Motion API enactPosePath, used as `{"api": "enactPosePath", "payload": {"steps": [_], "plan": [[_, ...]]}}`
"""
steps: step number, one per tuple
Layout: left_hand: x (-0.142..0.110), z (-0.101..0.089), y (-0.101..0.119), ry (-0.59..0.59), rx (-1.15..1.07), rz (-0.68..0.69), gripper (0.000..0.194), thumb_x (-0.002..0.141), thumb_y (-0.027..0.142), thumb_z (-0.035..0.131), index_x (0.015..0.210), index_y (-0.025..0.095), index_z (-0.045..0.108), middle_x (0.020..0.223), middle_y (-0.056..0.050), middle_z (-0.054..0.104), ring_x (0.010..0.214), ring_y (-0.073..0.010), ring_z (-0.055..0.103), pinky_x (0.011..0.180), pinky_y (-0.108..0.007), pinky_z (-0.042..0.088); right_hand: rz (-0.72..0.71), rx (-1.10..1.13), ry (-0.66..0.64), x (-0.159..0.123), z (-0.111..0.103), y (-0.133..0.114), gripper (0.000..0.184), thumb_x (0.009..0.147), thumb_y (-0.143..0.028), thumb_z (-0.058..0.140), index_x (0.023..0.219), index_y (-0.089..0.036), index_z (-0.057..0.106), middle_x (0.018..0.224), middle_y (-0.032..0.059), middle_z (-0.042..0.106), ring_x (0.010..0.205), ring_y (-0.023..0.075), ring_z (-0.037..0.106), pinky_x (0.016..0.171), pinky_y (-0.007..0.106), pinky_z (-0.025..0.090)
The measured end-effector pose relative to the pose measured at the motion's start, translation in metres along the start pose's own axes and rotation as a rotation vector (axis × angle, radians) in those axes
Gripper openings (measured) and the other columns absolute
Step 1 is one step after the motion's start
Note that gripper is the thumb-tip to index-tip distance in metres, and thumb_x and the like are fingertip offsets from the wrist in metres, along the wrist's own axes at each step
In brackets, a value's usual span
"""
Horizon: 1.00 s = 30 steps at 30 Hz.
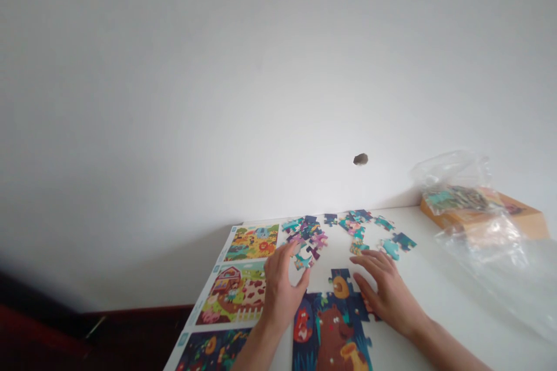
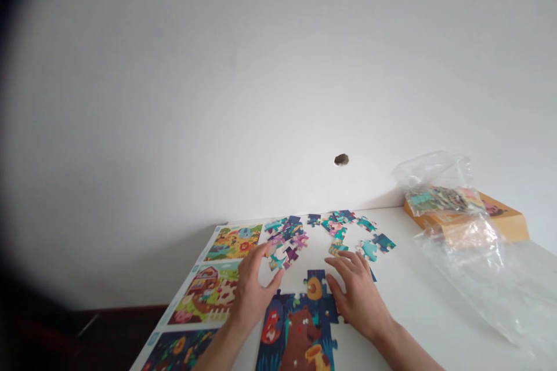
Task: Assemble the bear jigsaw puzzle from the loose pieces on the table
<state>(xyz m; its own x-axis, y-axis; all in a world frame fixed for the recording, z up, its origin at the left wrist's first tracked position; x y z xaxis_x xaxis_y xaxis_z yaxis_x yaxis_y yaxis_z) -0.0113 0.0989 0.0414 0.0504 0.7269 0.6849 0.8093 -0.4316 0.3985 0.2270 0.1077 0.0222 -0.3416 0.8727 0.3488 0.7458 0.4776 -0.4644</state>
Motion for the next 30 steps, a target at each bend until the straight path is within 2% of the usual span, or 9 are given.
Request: {"api": "enactPosePath", "payload": {"steps": [3, 5, 8, 10, 13, 17, 22, 27, 30], "plan": [[-0.003, 0.004, 0.014, -0.079, -0.123, 0.061, 0.056, 0.089, 0.017, 0.057, 0.142, 0.024, 0.040, 0.133, -0.011, 0.055, 0.126, -0.0265, 0.052, 0.105, -0.044, 0.046, -0.117, 0.137, -0.122, -0.003, -0.001, -0.022, 0.048, 0.098, -0.030, 0.041, 0.145, -0.027, 0.043, 0.134, 0.0112, 0.058, 0.128, 0.0269, 0.048, 0.107, 0.048, 0.041], [-0.006, 0.010, 0.022, -0.166, -0.211, 0.089, 0.057, 0.089, 0.016, 0.056, 0.143, 0.023, 0.039, 0.136, -0.011, 0.053, 0.128, -0.0254, 0.052, 0.106, -0.040, 0.047, -0.198, 0.207, -0.226, -0.006, 0.002, -0.038, 0.055, 0.096, -0.025, 0.041, 0.150, -0.028, 0.035, 0.138, 0.0105, 0.055, 0.131, 0.0259, 0.046, 0.107, 0.045, 0.041], [-0.010, 0.017, 0.033, -0.274, -0.320, 0.121, 0.057, 0.090, 0.014, 0.054, 0.144, 0.023, 0.037, 0.134, -0.011, 0.055, 0.124, -0.0230, 0.055, 0.104, -0.037, 0.049, -0.242, 0.260, -0.307, -0.009, 0.006, -0.052, 0.061, 0.090, -0.021, 0.046, 0.150, -0.026, 0.036, 0.143, 0.0108, 0.052, 0.136, 0.0274, 0.041, 0.111, 0.047, 0.038], [-0.010, 0.018, 0.036, -0.296, -0.361, 0.126, 0.057, 0.091, 0.012, 0.051, 0.145, 0.023, 0.035, 0.128, -0.010, 0.059, 0.119, -0.0214, 0.058, 0.103, -0.036, 0.050, -0.239, 0.269, -0.327, -0.009, 0.008, -0.053, 0.063, 0.088, -0.020, 0.048, 0.150, -0.024, 0.037, 0.145, 0.0114, 0.050, 0.138, 0.0281, 0.039, 0.112, 0.048, 0.036], [-0.009, 0.017, 0.036, -0.293, -0.383, 0.118, 0.055, 0.093, 0.011, 0.049, 0.144, 0.024, 0.037, 0.120, -0.009, 0.062, 0.114, -0.0203, 0.061, 0.102, -0.037, 0.051, -0.234, 0.255, -0.300, -0.009, 0.009, -0.048, 0.059, 0.090, -0.022, 0.048, 0.148, -0.025, 0.040, 0.146, 0.0111, 0.050, 0.138, 0.0280, 0.039, 0.112, 0.049, 0.036], [-0.008, 0.016, 0.035, -0.291, -0.388, 0.116, 0.049, 0.093, 0.011, 0.048, 0.141, 0.024, 0.043, 0.122, -0.010, 0.061, 0.115, -0.0214, 0.060, 0.100, -0.037, 0.052, -0.193, 0.243, -0.191, -0.006, 0.004, -0.039, 0.046, 0.095, -0.029, 0.044, 0.140, -0.025, 0.051, 0.149, 0.0123, 0.045, 0.134, 0.0283, 0.043, 0.110, 0.048, 0.039], [-0.010, 0.014, 0.040, -0.320, -0.428, 0.163, 0.045, 0.093, 0.010, 0.047, 0.136, 0.023, 0.049, 0.127, -0.011, 0.059, 0.118, -0.0215, 0.059, 0.102, -0.036, 0.051, -0.125, 0.361, -0.139, -0.003, 0.002, -0.033, 0.041, 0.098, -0.034, 0.042, 0.134, -0.022, 0.056, 0.125, 0.0141, 0.063, 0.115, 0.0264, 0.058, 0.100, 0.043, 0.048], [-0.009, 0.011, 0.052, -0.394, -0.461, 0.219, 0.043, 0.091, 0.010, 0.049, 0.132, 0.021, 0.054, 0.126, -0.011, 0.061, 0.121, -0.0230, 0.057, 0.104, -0.037, 0.050, 0.042, 0.482, -0.054, -0.001, -0.001, -0.016, 0.036, 0.096, -0.042, 0.046, 0.114, -0.021, 0.069, 0.110, 0.0120, 0.069, 0.101, 0.0252, 0.065, 0.091, 0.039, 0.053], [-0.009, 0.010, 0.062, -0.476, -0.508, 0.242, 0.042, 0.090, 0.009, 0.049, 0.129, 0.022, 0.057, 0.126, -0.010, 0.063, 0.118, -0.0214, 0.060, 0.104, -0.036, 0.050, 0.219, 0.573, -0.033, -0.002, 0.006, -0.001, 0.036, 0.090, -0.050, 0.054, 0.104, -0.022, 0.072, 0.100, 0.0075, 0.071, 0.079, 0.0209, 0.067, 0.069, 0.033, 0.058]]}}
Point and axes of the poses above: each hand's wrist, its own x-axis towards the middle knuckle, its own z-axis out of the palm, y = z × x, the point moved 8 cm from there along x, towards the middle knuckle
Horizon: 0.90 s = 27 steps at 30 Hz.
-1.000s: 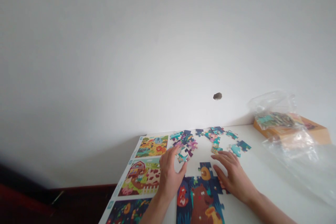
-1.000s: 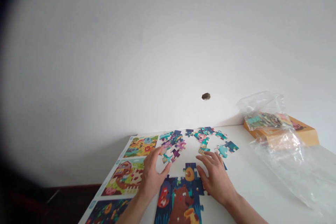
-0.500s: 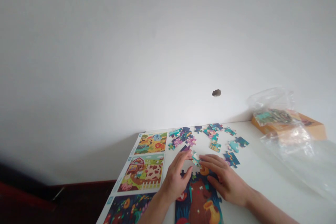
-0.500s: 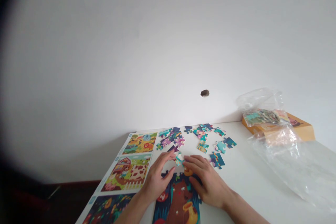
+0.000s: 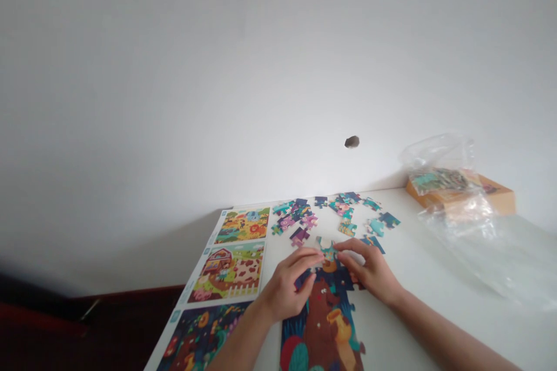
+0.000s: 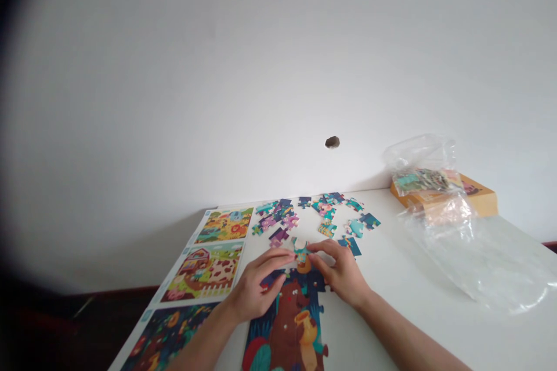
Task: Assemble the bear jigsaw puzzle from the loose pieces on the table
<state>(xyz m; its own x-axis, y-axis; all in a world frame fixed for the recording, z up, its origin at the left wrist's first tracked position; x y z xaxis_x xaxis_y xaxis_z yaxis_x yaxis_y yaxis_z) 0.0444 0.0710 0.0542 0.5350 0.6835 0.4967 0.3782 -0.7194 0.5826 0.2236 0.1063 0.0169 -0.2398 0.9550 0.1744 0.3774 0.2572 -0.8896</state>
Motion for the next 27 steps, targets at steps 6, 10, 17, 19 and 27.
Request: {"api": "enactPosePath", "payload": {"steps": [6, 10, 17, 19, 27], "plan": [[0.003, 0.011, 0.018, -0.134, -0.053, 0.055, 0.044, 0.088, 0.010, 0.050, 0.129, 0.023, 0.059, 0.130, -0.009, 0.063, 0.119, -0.0220, 0.061, 0.104, -0.037, 0.051, 0.103, 0.133, 0.080, 0.003, 0.000, 0.017, 0.033, 0.081, -0.051, 0.066, 0.091, -0.020, 0.070, 0.083, 0.0030, 0.069, 0.074, 0.0182, 0.063, 0.067, 0.030, 0.054], [0.001, 0.009, 0.013, -0.053, 0.025, 0.051, 0.047, 0.090, 0.011, 0.050, 0.135, 0.023, 0.054, 0.140, -0.012, 0.055, 0.127, -0.0250, 0.055, 0.105, -0.041, 0.050, 0.056, 0.273, 0.068, 0.006, 0.000, 0.014, 0.036, 0.082, -0.048, 0.068, 0.102, -0.019, 0.062, 0.080, 0.0010, 0.065, 0.073, 0.0159, 0.060, 0.070, 0.029, 0.051], [-0.007, 0.008, -0.020, 0.088, 0.135, -0.053, 0.053, 0.094, 0.016, 0.054, 0.145, 0.025, 0.041, 0.143, -0.012, 0.051, 0.130, -0.0250, 0.052, 0.109, -0.043, 0.046, 0.147, 0.452, -0.037, 0.002, 0.012, 0.015, 0.048, 0.081, -0.050, 0.068, 0.117, -0.021, 0.054, 0.074, -0.0034, 0.057, 0.058, 0.0105, 0.050, 0.048, 0.021, 0.042], [-0.008, 0.011, -0.023, 0.063, 0.152, -0.062, 0.053, 0.094, 0.018, 0.056, 0.145, 0.026, 0.043, 0.138, -0.010, 0.056, 0.127, -0.0242, 0.054, 0.109, -0.042, 0.047, 0.175, 0.471, -0.064, 0.000, 0.017, 0.017, 0.050, 0.081, -0.051, 0.068, 0.118, -0.022, 0.053, 0.073, -0.0050, 0.056, 0.052, 0.0086, 0.045, 0.043, 0.020, 0.038], [-0.006, 0.007, -0.019, 0.087, 0.183, -0.055, 0.044, 0.092, 0.021, 0.061, 0.135, 0.024, 0.054, 0.125, -0.009, 0.064, 0.118, -0.0231, 0.059, 0.103, -0.038, 0.051, 0.085, 0.418, 0.181, 0.009, -0.020, 0.017, 0.042, 0.081, -0.049, 0.070, 0.106, -0.017, 0.061, 0.074, -0.0005, 0.063, 0.067, 0.0129, 0.057, 0.063, 0.025, 0.047]]}}
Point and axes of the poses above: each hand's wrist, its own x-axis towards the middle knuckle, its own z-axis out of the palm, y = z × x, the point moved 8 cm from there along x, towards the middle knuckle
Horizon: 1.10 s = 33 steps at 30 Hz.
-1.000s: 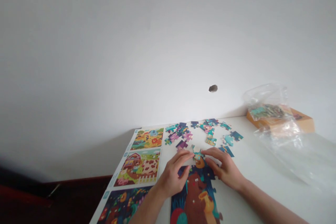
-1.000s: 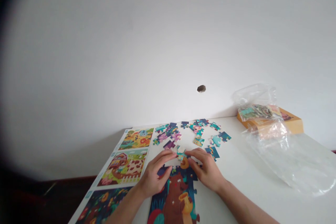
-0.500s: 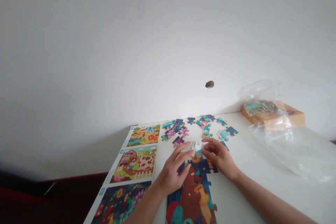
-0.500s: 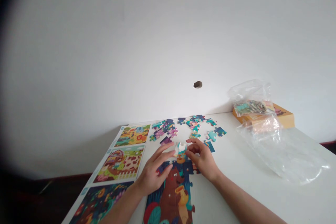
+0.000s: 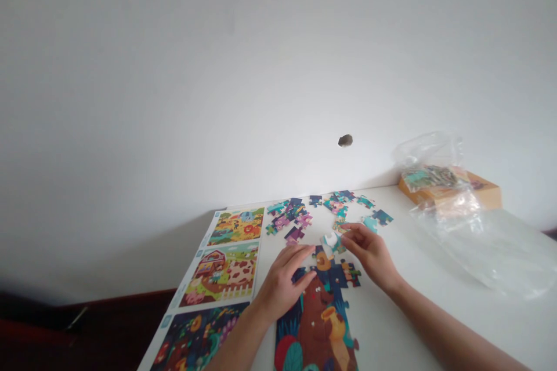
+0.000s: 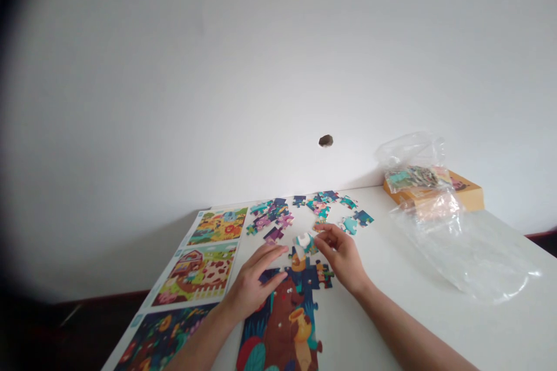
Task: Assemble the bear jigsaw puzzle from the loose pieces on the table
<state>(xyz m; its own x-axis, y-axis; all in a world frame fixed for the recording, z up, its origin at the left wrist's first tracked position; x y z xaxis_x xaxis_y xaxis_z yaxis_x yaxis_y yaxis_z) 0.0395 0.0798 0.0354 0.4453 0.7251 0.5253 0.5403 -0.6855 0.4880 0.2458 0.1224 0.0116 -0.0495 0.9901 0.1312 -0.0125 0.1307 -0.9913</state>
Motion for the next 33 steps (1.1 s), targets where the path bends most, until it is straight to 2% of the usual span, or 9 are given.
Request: {"api": "enactPosePath", "payload": {"steps": [5, 11, 16, 20, 23, 25, 28, 31, 33], "plan": [[0.003, 0.000, 0.001, -0.040, 0.002, -0.030, 0.039, 0.091, 0.018, 0.060, 0.130, 0.023, 0.058, 0.121, -0.009, 0.064, 0.118, -0.0227, 0.057, 0.104, -0.039, 0.049, 0.016, -0.038, 0.250, 0.007, -0.038, 0.006, 0.044, 0.081, -0.056, 0.066, 0.101, -0.016, 0.063, 0.075, 0.0015, 0.063, 0.059, 0.0126, 0.053, 0.050, 0.024, 0.040], [0.004, 0.008, -0.004, -0.158, 0.044, -0.109, 0.023, 0.086, 0.016, 0.063, 0.107, 0.024, 0.069, 0.108, -0.006, 0.067, 0.106, -0.0234, 0.059, 0.098, -0.043, 0.049, 0.078, -0.283, 0.313, 0.013, -0.054, 0.025, 0.046, 0.082, -0.058, 0.058, 0.101, -0.017, 0.067, 0.067, 0.0007, 0.063, 0.050, 0.0128, 0.052, 0.045, 0.024, 0.040], [0.003, 0.015, 0.001, -0.236, -0.050, -0.088, 0.023, 0.089, 0.014, 0.059, 0.106, 0.024, 0.069, 0.104, -0.004, 0.068, 0.102, -0.0198, 0.060, 0.095, -0.036, 0.050, 0.143, -0.216, 0.321, 0.018, -0.062, 0.044, 0.049, 0.079, -0.049, 0.059, 0.117, -0.016, 0.061, 0.097, 0.0083, 0.071, 0.067, 0.0170, 0.067, 0.057, 0.027, 0.053], [0.003, 0.008, -0.006, -0.159, 0.047, -0.111, 0.022, 0.091, 0.016, 0.055, 0.106, 0.023, 0.070, 0.109, -0.006, 0.067, 0.107, -0.0213, 0.058, 0.098, -0.038, 0.048, 0.121, -0.330, 0.245, 0.020, -0.057, 0.046, 0.046, 0.080, -0.038, 0.056, 0.122, -0.019, 0.058, 0.103, 0.0094, 0.071, 0.086, 0.0208, 0.070, 0.072, 0.032, 0.057], [0.000, -0.005, -0.027, -0.042, 0.285, -0.229, 0.028, 0.089, 0.021, 0.057, 0.114, 0.023, 0.068, 0.127, -0.009, 0.061, 0.119, -0.0291, 0.051, 0.103, -0.050, 0.043, -0.056, -0.542, 0.257, 0.017, -0.052, 0.025, 0.035, 0.083, -0.033, 0.052, 0.113, -0.020, 0.063, 0.119, 0.0122, 0.063, 0.095, 0.0226, 0.066, 0.076, 0.036, 0.057], [-0.005, -0.008, -0.043, -0.028, 0.403, -0.325, 0.033, 0.087, 0.025, 0.059, 0.120, 0.023, 0.066, 0.133, -0.009, 0.059, 0.122, -0.0333, 0.049, 0.101, -0.055, 0.042, -0.197, -0.671, 0.196, 0.012, -0.039, 0.007, 0.029, 0.086, -0.032, 0.048, 0.107, -0.021, 0.066, 0.121, 0.0118, 0.061, 0.101, 0.0241, 0.063, 0.083, 0.041, 0.055], [-0.010, -0.006, -0.057, -0.053, 0.452, -0.401, 0.038, 0.086, 0.028, 0.062, 0.123, 0.026, 0.064, 0.137, -0.005, 0.058, 0.125, -0.0353, 0.046, 0.100, -0.055, 0.041, -0.345, -0.793, -0.067, 0.000, -0.005, -0.010, 0.026, 0.091, -0.031, 0.047, 0.103, -0.023, 0.069, 0.121, 0.0100, 0.063, 0.115, 0.0266, 0.056, 0.100, 0.048, 0.046], [-0.011, -0.005, -0.059, -0.051, 0.443, -0.410, 0.039, 0.085, 0.028, 0.063, 0.124, 0.028, 0.063, 0.136, -0.003, 0.059, 0.128, -0.0345, 0.044, 0.100, -0.053, 0.040, -0.351, -0.892, -0.355, -0.015, 0.027, -0.014, 0.033, 0.092, -0.040, 0.052, 0.120, -0.030, 0.065, 0.139, 0.0069, 0.055, 0.131, 0.0313, 0.044, 0.107, 0.054, 0.036], [-0.010, -0.005, -0.058, -0.039, 0.434, -0.410, 0.038, 0.084, 0.027, 0.064, 0.122, 0.028, 0.064, 0.134, -0.003, 0.061, 0.128, -0.0340, 0.045, 0.100, -0.052, 0.040, -0.302, -0.940, -0.501, -0.023, 0.041, -0.011, 0.045, 0.087, -0.050, 0.059, 0.130, -0.035, 0.059, 0.148, 0.0041, 0.046, 0.139, 0.0357, 0.033, 0.110, 0.059, 0.029]]}}
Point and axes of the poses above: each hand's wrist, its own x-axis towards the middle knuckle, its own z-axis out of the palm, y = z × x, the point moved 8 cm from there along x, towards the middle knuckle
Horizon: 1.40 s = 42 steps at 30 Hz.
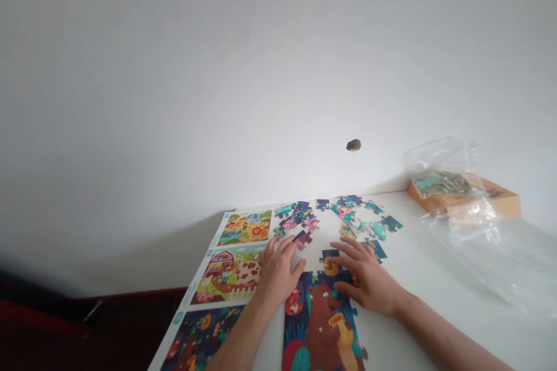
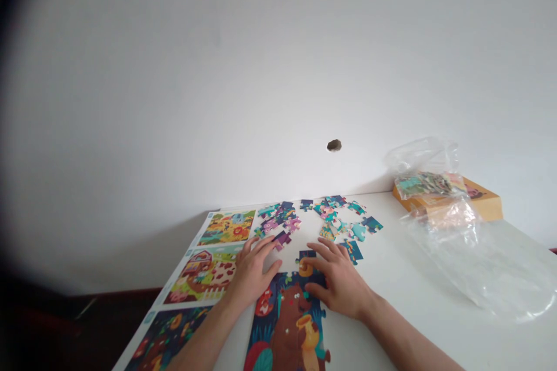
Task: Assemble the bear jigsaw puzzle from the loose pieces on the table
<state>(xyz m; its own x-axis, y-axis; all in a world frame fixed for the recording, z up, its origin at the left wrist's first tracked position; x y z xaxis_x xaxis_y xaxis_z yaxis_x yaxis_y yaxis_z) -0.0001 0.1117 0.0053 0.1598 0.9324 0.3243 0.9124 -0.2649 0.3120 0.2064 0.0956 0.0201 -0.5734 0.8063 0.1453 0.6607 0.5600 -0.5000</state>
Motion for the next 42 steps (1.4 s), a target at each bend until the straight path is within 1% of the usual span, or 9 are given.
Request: {"api": "enactPosePath", "payload": {"steps": [2, 4, 10, 15, 19, 23, 29, 35, 42], "plan": [[0.001, -0.002, 0.001, 0.004, -0.014, -0.002, 0.034, 0.083, 0.026, 0.065, 0.117, 0.028, 0.066, 0.131, -0.003, 0.062, 0.125, -0.0333, 0.047, 0.100, -0.052, 0.040, 0.013, -0.002, -0.097, 0.000, 0.006, -0.005, 0.056, 0.082, -0.057, 0.063, 0.134, -0.038, 0.055, 0.152, 0.0030, 0.041, 0.142, 0.0383, 0.026, 0.112, 0.062, 0.023], [0.002, -0.003, 0.002, 0.004, -0.032, -0.001, 0.030, 0.082, 0.024, 0.066, 0.111, 0.028, 0.068, 0.127, -0.002, 0.065, 0.122, -0.0321, 0.049, 0.100, -0.051, 0.040, 0.039, 0.007, -0.143, 0.000, 0.009, -0.004, 0.060, 0.080, -0.059, 0.064, 0.135, -0.039, 0.054, 0.153, 0.0028, 0.040, 0.144, 0.0393, 0.023, 0.113, 0.063, 0.018], [0.004, -0.007, 0.005, 0.015, -0.068, 0.013, 0.025, 0.082, 0.022, 0.067, 0.106, 0.028, 0.070, 0.118, -0.001, 0.068, 0.116, -0.0295, 0.052, 0.101, -0.049, 0.040, 0.063, 0.034, -0.172, 0.000, 0.007, -0.001, 0.060, 0.080, -0.060, 0.063, 0.136, -0.039, 0.054, 0.152, 0.0039, 0.041, 0.144, 0.0393, 0.022, 0.114, 0.065, 0.013], [0.002, -0.007, 0.008, 0.002, -0.061, 0.039, 0.023, 0.084, 0.024, 0.064, 0.106, 0.029, 0.072, 0.118, -0.002, 0.067, 0.115, -0.0292, 0.052, 0.099, -0.048, 0.042, 0.061, 0.029, -0.178, 0.000, 0.006, -0.003, 0.060, 0.081, -0.062, 0.062, 0.135, -0.040, 0.054, 0.152, 0.0031, 0.041, 0.144, 0.0376, 0.023, 0.114, 0.064, 0.013], [0.001, -0.007, 0.012, -0.013, -0.029, 0.063, 0.027, 0.086, 0.027, 0.061, 0.111, 0.030, 0.071, 0.122, -0.003, 0.064, 0.116, -0.0301, 0.050, 0.098, -0.049, 0.042, 0.067, 0.022, -0.184, 0.000, 0.006, -0.002, 0.060, 0.080, -0.062, 0.062, 0.135, -0.040, 0.053, 0.153, 0.0024, 0.040, 0.144, 0.0365, 0.024, 0.114, 0.063, 0.014], [-0.001, -0.007, 0.014, -0.018, 0.009, 0.077, 0.033, 0.087, 0.031, 0.061, 0.118, 0.031, 0.069, 0.128, -0.004, 0.061, 0.119, -0.0321, 0.047, 0.100, -0.052, 0.040, 0.056, 0.019, -0.189, 0.000, 0.007, -0.001, 0.060, 0.080, -0.063, 0.063, 0.135, -0.040, 0.053, 0.153, 0.0019, 0.040, 0.144, 0.0356, 0.023, 0.115, 0.061, 0.016], [-0.003, -0.004, 0.013, -0.052, 0.026, 0.071, 0.037, 0.087, 0.031, 0.059, 0.124, 0.033, 0.066, 0.133, -0.004, 0.057, 0.123, -0.0347, 0.043, 0.101, -0.056, 0.037, 0.040, 0.043, -0.194, 0.001, 0.007, -0.002, 0.061, 0.080, -0.062, 0.063, 0.134, -0.038, 0.055, 0.152, 0.0045, 0.041, 0.144, 0.0377, 0.024, 0.114, 0.063, 0.015], [-0.004, -0.004, 0.013, -0.042, 0.006, 0.073, 0.039, 0.085, 0.031, 0.063, 0.124, 0.034, 0.065, 0.133, -0.005, 0.057, 0.124, -0.0352, 0.042, 0.101, -0.055, 0.037, 0.036, 0.055, -0.205, 0.001, 0.006, -0.003, 0.060, 0.078, -0.060, 0.065, 0.133, -0.038, 0.056, 0.150, 0.0051, 0.043, 0.143, 0.0388, 0.025, 0.113, 0.063, 0.016], [-0.003, -0.004, 0.016, -0.076, 0.025, 0.083, 0.038, 0.088, 0.033, 0.060, 0.125, 0.032, 0.064, 0.133, -0.005, 0.057, 0.122, -0.0336, 0.045, 0.102, -0.054, 0.037, 0.032, 0.036, -0.191, 0.001, 0.006, -0.002, 0.062, 0.077, -0.061, 0.066, 0.133, -0.037, 0.056, 0.149, 0.0066, 0.044, 0.142, 0.0385, 0.028, 0.113, 0.062, 0.018]]}}
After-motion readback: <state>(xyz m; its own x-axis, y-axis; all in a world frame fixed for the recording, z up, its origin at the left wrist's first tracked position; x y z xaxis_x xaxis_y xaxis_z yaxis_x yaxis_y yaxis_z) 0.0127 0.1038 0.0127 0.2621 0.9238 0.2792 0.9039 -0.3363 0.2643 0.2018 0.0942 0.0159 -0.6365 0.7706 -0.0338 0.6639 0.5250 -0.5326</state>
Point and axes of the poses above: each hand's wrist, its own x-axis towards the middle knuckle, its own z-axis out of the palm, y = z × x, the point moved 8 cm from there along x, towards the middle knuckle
